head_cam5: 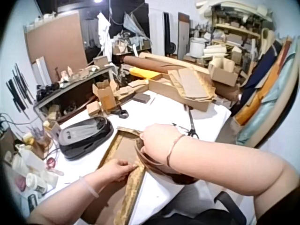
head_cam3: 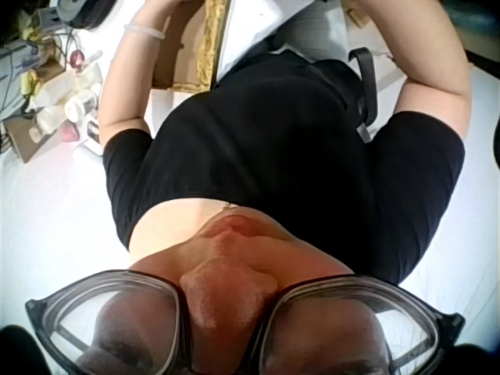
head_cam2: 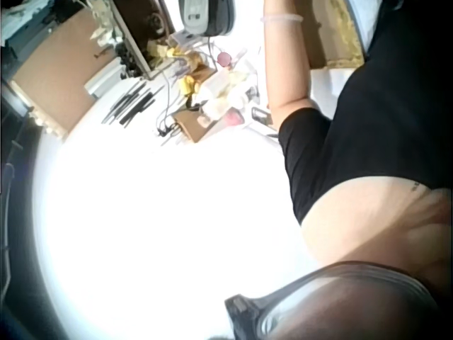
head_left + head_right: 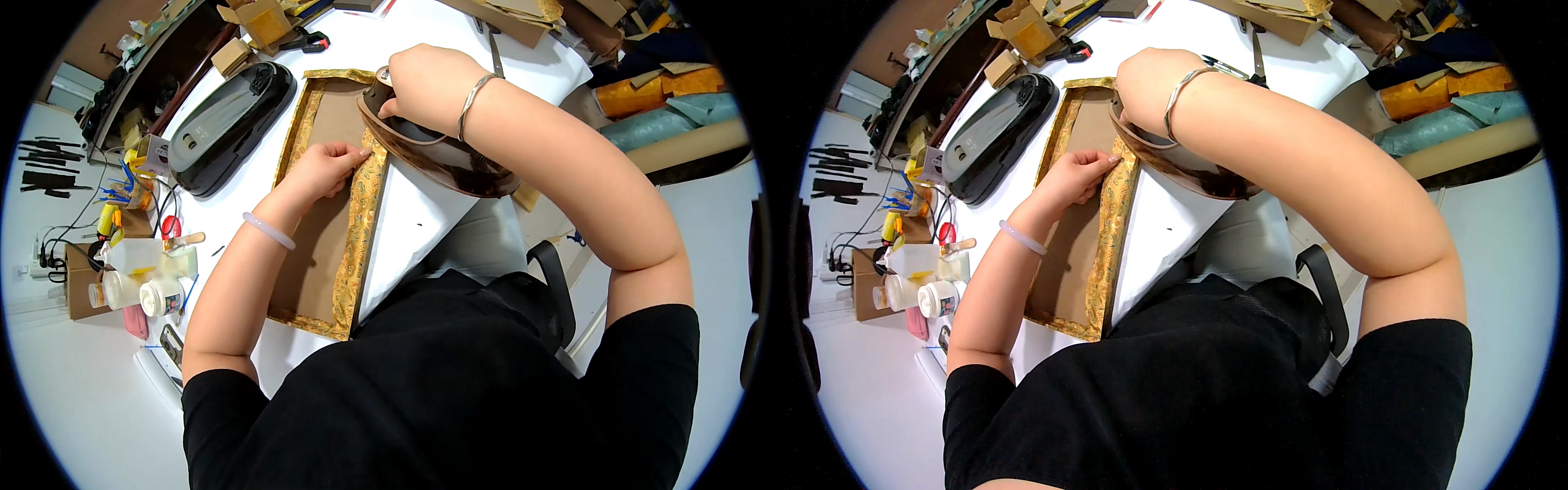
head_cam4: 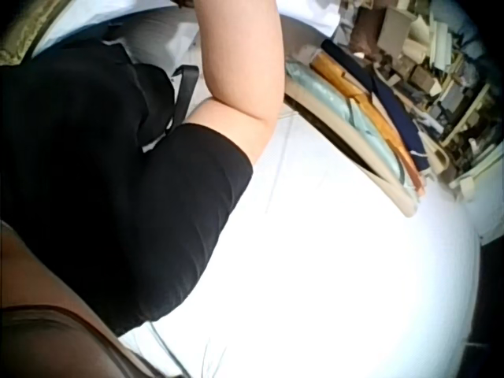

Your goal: The person aligns and presses a patterned gold ribbon along the edges of a rectangular cardboard frame, then uses a hot iron to secure the ribbon in place. The person repeatedly adjusts the ribbon and irons different sections to ensure adhesion.

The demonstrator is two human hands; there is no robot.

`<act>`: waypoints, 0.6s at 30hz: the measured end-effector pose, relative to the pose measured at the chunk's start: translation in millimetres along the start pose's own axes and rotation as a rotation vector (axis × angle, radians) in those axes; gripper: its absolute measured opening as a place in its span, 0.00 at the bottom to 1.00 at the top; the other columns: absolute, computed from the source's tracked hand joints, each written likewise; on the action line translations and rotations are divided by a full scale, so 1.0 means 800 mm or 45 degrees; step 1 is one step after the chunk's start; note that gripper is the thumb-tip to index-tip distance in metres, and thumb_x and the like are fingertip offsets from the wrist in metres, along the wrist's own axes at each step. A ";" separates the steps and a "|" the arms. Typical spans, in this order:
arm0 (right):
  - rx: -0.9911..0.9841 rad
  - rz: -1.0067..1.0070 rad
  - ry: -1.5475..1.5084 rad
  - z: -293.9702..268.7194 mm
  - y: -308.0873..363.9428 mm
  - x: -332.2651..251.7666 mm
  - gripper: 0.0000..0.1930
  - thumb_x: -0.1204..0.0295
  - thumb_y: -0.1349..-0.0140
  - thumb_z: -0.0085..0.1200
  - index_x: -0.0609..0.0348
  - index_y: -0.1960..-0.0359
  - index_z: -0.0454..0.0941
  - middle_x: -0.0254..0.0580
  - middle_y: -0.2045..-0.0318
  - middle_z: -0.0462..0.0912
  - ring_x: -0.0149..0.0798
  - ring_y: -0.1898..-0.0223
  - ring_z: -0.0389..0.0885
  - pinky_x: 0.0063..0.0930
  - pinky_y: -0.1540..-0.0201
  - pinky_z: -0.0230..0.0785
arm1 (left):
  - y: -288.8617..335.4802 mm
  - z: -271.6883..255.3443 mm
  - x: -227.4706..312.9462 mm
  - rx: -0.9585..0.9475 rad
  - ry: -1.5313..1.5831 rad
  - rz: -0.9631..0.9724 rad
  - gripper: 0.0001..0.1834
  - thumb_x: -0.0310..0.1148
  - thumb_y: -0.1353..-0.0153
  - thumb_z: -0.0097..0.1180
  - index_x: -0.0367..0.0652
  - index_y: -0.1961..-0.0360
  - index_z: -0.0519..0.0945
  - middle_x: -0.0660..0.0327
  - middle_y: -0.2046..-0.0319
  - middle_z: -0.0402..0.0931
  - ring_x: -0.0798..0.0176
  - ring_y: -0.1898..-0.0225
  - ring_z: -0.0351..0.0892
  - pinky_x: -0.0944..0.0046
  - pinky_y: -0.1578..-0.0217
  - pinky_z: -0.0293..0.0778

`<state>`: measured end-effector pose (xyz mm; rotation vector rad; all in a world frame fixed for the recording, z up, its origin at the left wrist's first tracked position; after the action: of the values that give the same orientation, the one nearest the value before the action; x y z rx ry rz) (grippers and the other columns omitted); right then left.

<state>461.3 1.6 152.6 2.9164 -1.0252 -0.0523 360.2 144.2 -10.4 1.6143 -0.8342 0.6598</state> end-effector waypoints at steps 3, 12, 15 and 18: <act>0.007 -0.005 0.006 0.003 0.000 0.002 0.26 0.49 0.36 0.71 0.67 0.61 0.89 0.60 0.65 0.91 0.57 0.60 0.92 0.44 0.53 0.86 | -0.003 0.001 -0.002 0.052 -0.039 0.073 0.16 0.48 0.23 0.64 0.47 0.60 0.86 0.76 0.79 0.67 0.76 0.80 0.58 0.69 0.79 0.52; 0.020 -0.002 0.051 0.002 0.054 0.009 0.22 0.53 0.33 0.69 0.65 0.60 0.90 0.58 0.64 0.91 0.55 0.60 0.92 0.43 0.54 0.86 | -0.004 0.002 -0.009 0.134 -0.159 0.156 0.17 0.48 0.23 0.64 0.48 0.65 0.84 0.75 0.78 0.69 0.76 0.79 0.62 0.69 0.77 0.57; 0.084 0.003 0.075 0.002 0.074 0.004 0.20 0.55 0.31 0.68 0.65 0.61 0.91 0.57 0.65 0.91 0.53 0.60 0.93 0.42 0.54 0.87 | -0.010 -0.002 -0.010 0.139 -0.176 0.195 0.19 0.49 0.25 0.66 0.44 0.65 0.84 0.71 0.80 0.71 0.73 0.79 0.65 0.67 0.78 0.62; 0.086 -0.007 0.023 0.004 0.057 -0.007 0.26 0.51 0.34 0.70 0.67 0.57 0.87 0.59 0.65 0.90 0.57 0.61 0.91 0.43 0.55 0.85 | -0.009 -0.002 -0.011 0.135 -0.139 0.225 0.19 0.48 0.24 0.65 0.44 0.65 0.84 0.72 0.80 0.69 0.73 0.81 0.63 0.66 0.79 0.60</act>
<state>428.2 -30.2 152.3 2.9746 -1.0361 0.0086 361.2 147.9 -21.2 1.6969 -1.0455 0.7561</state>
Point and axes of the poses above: each hand's wrist, its own y-axis away from the middle knuckle, its own z-axis out of the palm, x = y × z, the point moved 7 cm from there along -y, towards the middle knuckle
